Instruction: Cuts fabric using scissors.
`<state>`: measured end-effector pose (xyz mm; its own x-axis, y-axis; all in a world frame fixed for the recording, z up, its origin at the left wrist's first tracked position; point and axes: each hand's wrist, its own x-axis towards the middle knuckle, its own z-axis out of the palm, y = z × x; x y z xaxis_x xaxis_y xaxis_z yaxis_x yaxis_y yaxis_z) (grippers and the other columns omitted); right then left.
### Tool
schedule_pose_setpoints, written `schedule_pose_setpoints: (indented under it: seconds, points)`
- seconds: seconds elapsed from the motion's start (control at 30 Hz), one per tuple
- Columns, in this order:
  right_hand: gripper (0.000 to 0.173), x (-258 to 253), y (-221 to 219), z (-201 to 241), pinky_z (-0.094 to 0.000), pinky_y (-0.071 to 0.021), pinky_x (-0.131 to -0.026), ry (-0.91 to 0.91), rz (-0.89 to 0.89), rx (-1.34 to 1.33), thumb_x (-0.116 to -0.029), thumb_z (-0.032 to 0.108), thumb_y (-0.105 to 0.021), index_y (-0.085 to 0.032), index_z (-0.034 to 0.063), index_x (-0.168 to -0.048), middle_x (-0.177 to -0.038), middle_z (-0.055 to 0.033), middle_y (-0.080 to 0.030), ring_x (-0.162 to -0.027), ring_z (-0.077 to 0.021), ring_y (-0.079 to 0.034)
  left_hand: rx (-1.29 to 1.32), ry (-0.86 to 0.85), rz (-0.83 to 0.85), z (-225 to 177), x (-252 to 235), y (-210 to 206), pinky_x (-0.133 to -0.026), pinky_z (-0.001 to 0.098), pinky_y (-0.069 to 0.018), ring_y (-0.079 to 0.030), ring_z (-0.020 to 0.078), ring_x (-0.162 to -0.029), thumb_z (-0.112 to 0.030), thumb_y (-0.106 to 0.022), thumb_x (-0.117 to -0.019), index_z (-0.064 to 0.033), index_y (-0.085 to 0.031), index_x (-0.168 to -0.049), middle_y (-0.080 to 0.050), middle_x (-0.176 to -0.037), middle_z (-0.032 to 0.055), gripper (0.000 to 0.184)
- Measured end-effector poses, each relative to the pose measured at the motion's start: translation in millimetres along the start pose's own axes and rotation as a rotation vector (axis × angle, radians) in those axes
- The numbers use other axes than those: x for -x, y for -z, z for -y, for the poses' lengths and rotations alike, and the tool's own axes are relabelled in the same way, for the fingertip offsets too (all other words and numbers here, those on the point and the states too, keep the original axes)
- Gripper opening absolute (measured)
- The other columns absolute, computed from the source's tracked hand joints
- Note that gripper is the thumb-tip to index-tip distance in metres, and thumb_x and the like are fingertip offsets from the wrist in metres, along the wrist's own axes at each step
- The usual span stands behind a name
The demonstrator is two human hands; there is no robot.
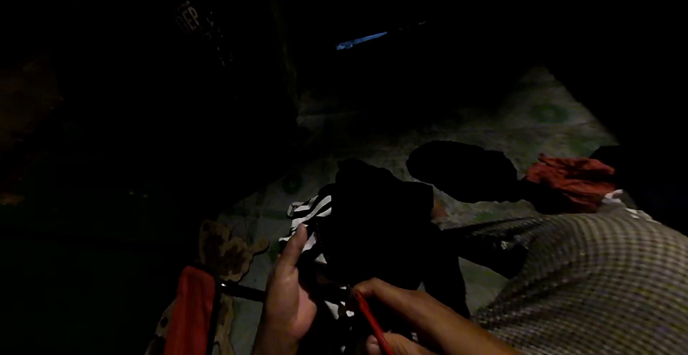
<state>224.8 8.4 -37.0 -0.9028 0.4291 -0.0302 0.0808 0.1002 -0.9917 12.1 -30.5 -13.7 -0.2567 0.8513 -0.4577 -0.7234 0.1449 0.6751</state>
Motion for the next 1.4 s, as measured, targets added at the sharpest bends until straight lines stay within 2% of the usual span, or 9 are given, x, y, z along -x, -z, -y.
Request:
schedule_pose_setpoints:
  seconds: [0.1,0.2,0.27,0.37,0.5,0.63,1.0,1.2,1.4]
  points:
    - [0.037,-0.3,-2.0,0.4,-0.035,-0.058,-0.078,-0.009,-0.043,0.078,-0.1016,0.027,-0.064,-0.056,0.0081,-0.133,-0.106,-0.0089,-0.066,-0.089,-0.0162,-0.066,-0.151,-0.242,-0.081,-2.6,5.3,3.3,-0.082,0.0424,-0.0632,-0.073,0.0221,-0.092,-0.021,-0.048,-0.1068,0.0018,-0.06,-0.119,-0.072,-0.104,0.0143,0.028]
    - [0.038,-2.5,-5.3,4.1,-0.0386,-0.0592,-0.08,-0.049,-0.072,0.13,-0.1021,0.027,-0.063,-0.055,0.0064,-0.133,-0.109,-0.0111,-0.067,-0.091,-0.0198,-0.068,-0.205,-0.443,-0.086,-2.9,14.9,0.9,-0.083,0.0403,-0.0635,-0.074,0.0192,-0.091,-0.018,-0.058,-0.103,-0.0015,-0.061,-0.117,-0.073,-0.1,0.0104,0.022]
    - [0.04,-3.7,-7.8,8.9,-0.0398,-0.0587,-0.08,-0.066,-0.1,0.155,-0.1018,0.027,-0.063,-0.055,0.0064,-0.135,-0.11,-0.0119,-0.066,-0.092,-0.0213,-0.068,-0.2,-0.507,-0.067,-2.1,22.6,-3.8,-0.08,0.0371,-0.064,-0.074,0.0165,-0.087,-0.02,-0.062,-0.1015,-0.0045,-0.066,-0.112,-0.074,-0.097,0.0076,0.019]
    - [0.043,-2.5,-10.3,17.8,-0.0398,-0.0586,-0.081,-0.048,-0.156,0.202,-0.1005,0.028,-0.065,-0.055,0.006,-0.136,-0.113,-0.0137,-0.064,-0.095,-0.0227,-0.067,-0.124,-0.471,-0.077,-2.6,32.1,-13.2,-0.077,0.0362,-0.0643,-0.074,0.0163,-0.082,-0.016,-0.064,-0.0999,-0.0039,-0.067,-0.108,-0.074,-0.093,0.0089,0.015]
    - [0.046,1.7,-10.0,27.1,-0.0425,-0.0573,-0.079,-0.03,-0.198,0.28,-0.1003,0.03,-0.065,-0.054,0.0044,-0.137,-0.111,-0.0159,-0.063,-0.094,-0.0267,-0.065,-0.081,-0.362,-0.054,-3.5,33.4,-17.4,-0.075,0.0401,-0.0645,-0.074,0.0203,-0.08,-0.009,-0.063,-0.0997,0.0001,-0.066,-0.114,-0.074,-0.095,0.0143,0.017]
    - [0.046,4.9,-7.9,28.4,-0.0446,-0.0573,-0.078,-0.039,-0.201,0.309,-0.1006,0.031,-0.064,-0.053,0.0058,-0.137,-0.11,-0.0167,-0.062,-0.095,-0.0296,-0.065,-0.097,-0.371,-0.08,-0.2,36.8,-19.9,-0.074,0.0403,-0.0649,-0.075,0.0205,-0.079,0.005,-0.062,-0.0937,0.0002,-0.058,-0.116,-0.075,-0.092,0.0127,0.023]
    - [0.048,8.6,-18.5,36.8,-0.0483,-0.0574,-0.076,-0.085,-0.285,0.339,-0.101,0.034,-0.063,-0.054,0.005,-0.138,-0.109,-0.0187,-0.063,-0.095,-0.0329,-0.066,-0.068,-0.376,-0.053,-1.3,41.4,-18.6,-0.072,0.0403,-0.065,-0.075,0.0212,-0.078,0.005,-0.069,-0.0887,0.0014,-0.059,-0.115,-0.075,-0.092,0.014,0.028]
    - [0.047,9.6,-19.2,40.7,-0.0465,-0.0571,-0.073,-0.084,-0.289,0.339,-0.1011,0.035,-0.063,-0.055,0.0049,-0.136,-0.108,-0.0178,-0.063,-0.091,-0.0314,-0.065,-0.103,-0.378,-0.057,-3.4,43.9,-18.5,-0.073,0.0388,-0.0649,-0.075,0.0198,-0.078,0.007,-0.065,-0.0896,0.0015,-0.06,-0.113,-0.075,-0.09,0.0133,0.025]
    - [0.047,8.9,-15.2,45.4,-0.0468,-0.057,-0.075,-0.074,-0.248,0.336,-0.101,0.032,-0.064,-0.054,0.0038,-0.137,-0.108,-0.019,-0.063,-0.091,-0.0323,-0.065,-0.108,-0.397,-0.006,-5.0,44.5,-11.9,-0.071,0.037,-0.0646,-0.075,0.0184,-0.076,0.006,-0.074,-0.0841,-0.0004,-0.059,-0.115,-0.075,-0.09,0.012,0.035]
